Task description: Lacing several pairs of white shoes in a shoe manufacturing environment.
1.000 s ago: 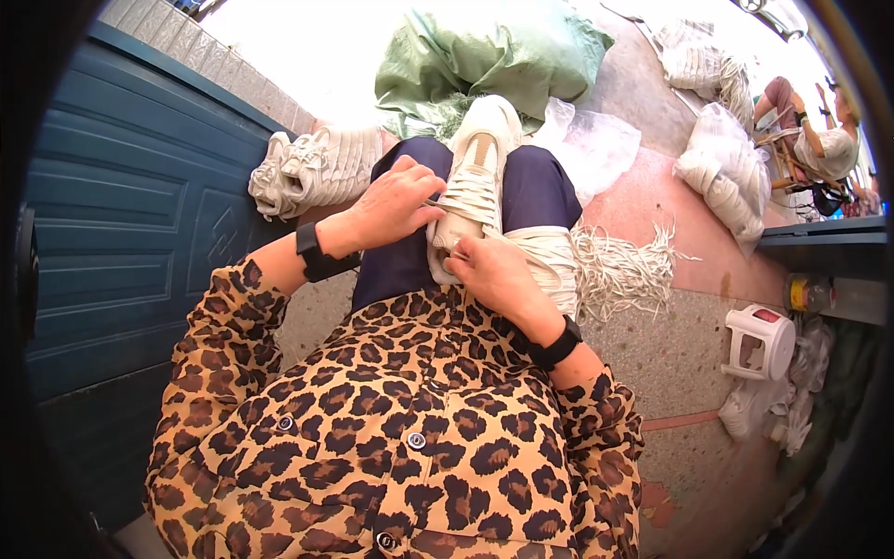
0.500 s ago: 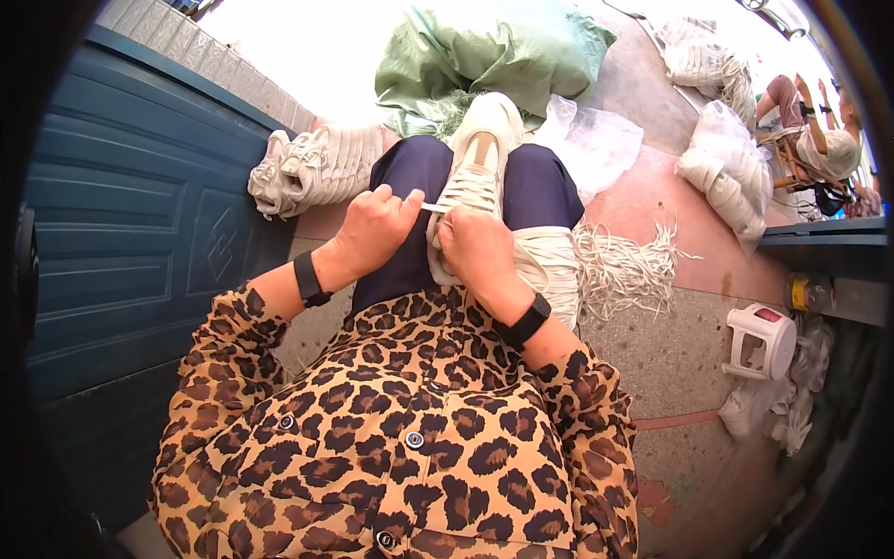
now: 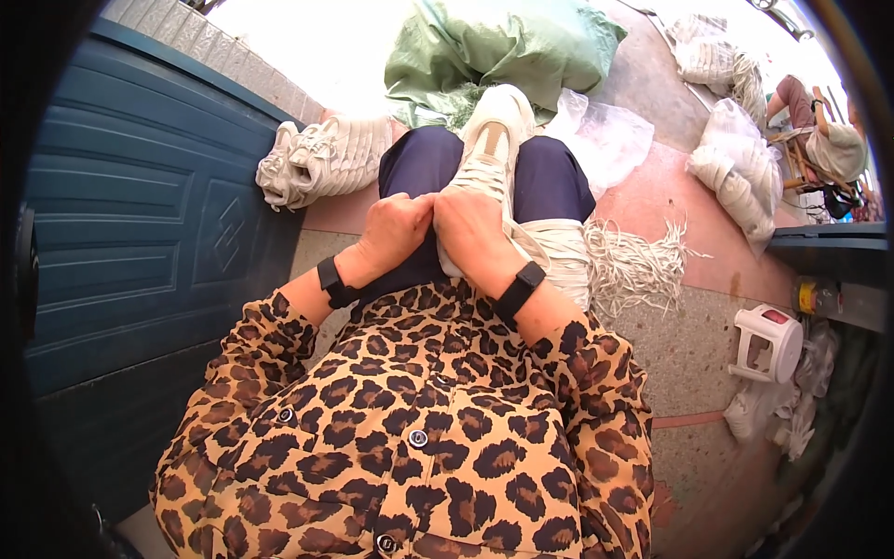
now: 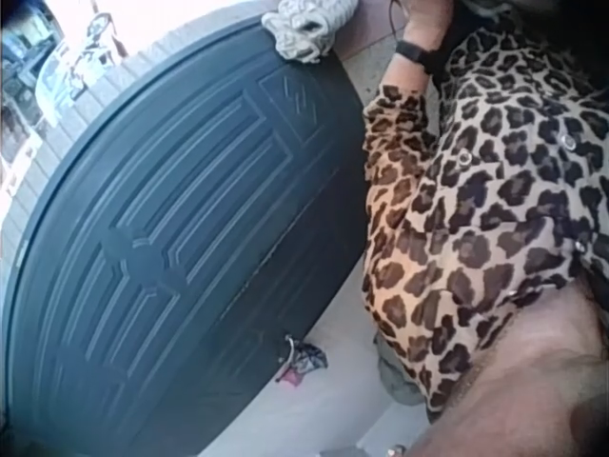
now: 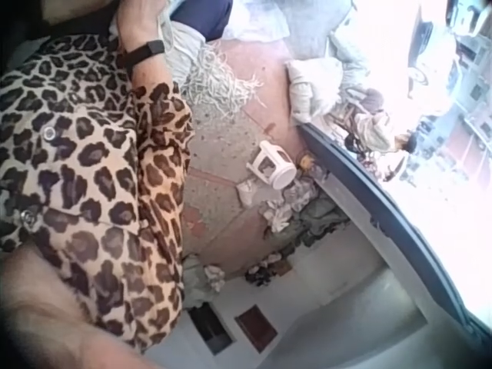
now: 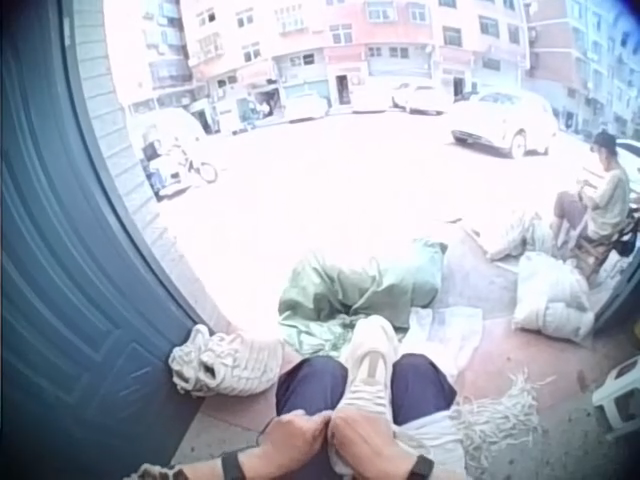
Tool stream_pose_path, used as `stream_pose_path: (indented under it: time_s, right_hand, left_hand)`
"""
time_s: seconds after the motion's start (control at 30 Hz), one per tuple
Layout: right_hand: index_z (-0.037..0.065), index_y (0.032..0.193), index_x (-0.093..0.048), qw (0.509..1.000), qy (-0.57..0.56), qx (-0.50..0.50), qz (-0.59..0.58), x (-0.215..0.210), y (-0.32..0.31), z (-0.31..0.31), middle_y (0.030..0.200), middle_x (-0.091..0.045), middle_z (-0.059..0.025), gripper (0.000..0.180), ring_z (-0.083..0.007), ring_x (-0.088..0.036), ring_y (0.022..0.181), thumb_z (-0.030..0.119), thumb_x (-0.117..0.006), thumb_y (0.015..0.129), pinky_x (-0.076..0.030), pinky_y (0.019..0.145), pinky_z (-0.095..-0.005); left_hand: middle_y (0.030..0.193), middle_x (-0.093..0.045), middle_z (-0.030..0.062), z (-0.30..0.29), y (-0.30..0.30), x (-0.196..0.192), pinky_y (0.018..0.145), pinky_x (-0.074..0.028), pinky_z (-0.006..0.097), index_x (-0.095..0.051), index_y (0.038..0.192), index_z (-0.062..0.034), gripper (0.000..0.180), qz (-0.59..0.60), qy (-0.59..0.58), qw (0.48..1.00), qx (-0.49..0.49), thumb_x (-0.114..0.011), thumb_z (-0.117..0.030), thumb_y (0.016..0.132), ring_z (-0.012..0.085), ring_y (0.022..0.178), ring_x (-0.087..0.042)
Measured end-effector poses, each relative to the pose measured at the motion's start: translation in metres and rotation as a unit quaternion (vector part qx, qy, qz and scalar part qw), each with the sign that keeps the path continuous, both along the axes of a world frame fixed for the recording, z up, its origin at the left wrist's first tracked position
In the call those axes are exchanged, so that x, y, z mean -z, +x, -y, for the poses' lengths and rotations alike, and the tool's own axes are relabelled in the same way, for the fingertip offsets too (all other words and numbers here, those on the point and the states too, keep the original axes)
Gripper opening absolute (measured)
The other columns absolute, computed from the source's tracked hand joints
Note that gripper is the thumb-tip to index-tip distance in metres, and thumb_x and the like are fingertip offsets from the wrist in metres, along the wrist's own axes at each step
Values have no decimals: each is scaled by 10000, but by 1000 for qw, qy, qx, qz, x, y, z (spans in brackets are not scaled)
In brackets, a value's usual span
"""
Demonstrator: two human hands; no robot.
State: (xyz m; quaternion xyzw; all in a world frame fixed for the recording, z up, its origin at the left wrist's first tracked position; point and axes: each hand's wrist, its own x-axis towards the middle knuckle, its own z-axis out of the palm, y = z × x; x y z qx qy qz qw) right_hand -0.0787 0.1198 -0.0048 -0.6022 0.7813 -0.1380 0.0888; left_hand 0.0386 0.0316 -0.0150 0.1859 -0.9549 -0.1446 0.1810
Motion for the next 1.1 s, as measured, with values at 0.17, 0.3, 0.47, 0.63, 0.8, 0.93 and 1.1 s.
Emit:
stream_pose_path:
  time_s: [0.17, 0.3, 0.47, 0.63, 0.8, 0.93, 1.1]
  right_hand:
    - [46, 783, -581, 970, 24, -99, -223, 4, 10, 4, 656, -574, -44, 77, -171, -601, 566, 89, -529, 746, -467, 445, -317]
    - [34, 814, -549, 950, 17, -89, -298, 6, 8, -8, 652, -551, -37, 85, -149, -572, 558, 92, -510, 767, -451, 429, -300]
    - [85, 738, -498, 906, -33, -43, 419, -65, -40, -43, 547, -388, 26, 112, -90, -375, 456, 142, -485, 833, -374, 449, -249]
    - [147, 634, -330, 432, -215, -16, 875, -187, -90, -75, 510, -249, 64, 270, -57, -205, 415, 149, -357, 903, -276, 491, -249]
    - [114, 717, -354, 475, -236, -210, 821, -216, -68, -60, 539, -244, 59, 224, -71, -207, 442, 152, -306, 932, -266, 591, -266]
    - [74, 785, -388, 592, -201, -199, 755, -209, -74, -43, 568, -290, 53, 181, -89, -272, 482, 169, -330, 928, -306, 664, -287]
    - [9, 810, -523, 580, -409, 136, 691, -177, -112, -54, 686, -494, -47, 193, -170, -489, 681, 140, -404, 889, -412, 715, -306]
  left_hand:
    - [588, -555, 109, 6, -5, -6, 510, -464, 379, -618, 840, -88, 98, 7, -11, 1000, 2, -542, -123, 789, 279, 565, -571]
    - [595, -564, 119, 11, -9, -16, 530, -474, 384, -583, 847, -60, 96, 0, -44, 996, -83, -520, -100, 786, 283, 600, -586]
    - [646, -584, 130, 14, -6, -23, 553, -480, 393, -554, 856, -36, 101, -17, -21, 989, -144, -495, -89, 794, 297, 630, -590]
    - [834, -613, 150, 0, -20, -32, 691, -462, 406, -569, 877, -31, 132, 42, 149, 988, -15, -521, -141, 823, 339, 792, -582]
    - [1031, -620, 130, 29, -70, -73, 846, -434, 324, -600, 1076, -41, 351, 155, 354, 894, 229, -626, -240, 788, 245, 998, -565]
    - [971, -642, 50, 30, -85, -92, 880, -399, 260, -640, 1045, -48, 330, 227, 538, 746, 320, -674, -245, 781, 136, 950, -563]
    - [855, -621, 50, 52, -84, -73, 766, -451, 294, -634, 872, -35, 219, 41, 666, 716, 205, -620, -248, 823, 127, 870, -566]
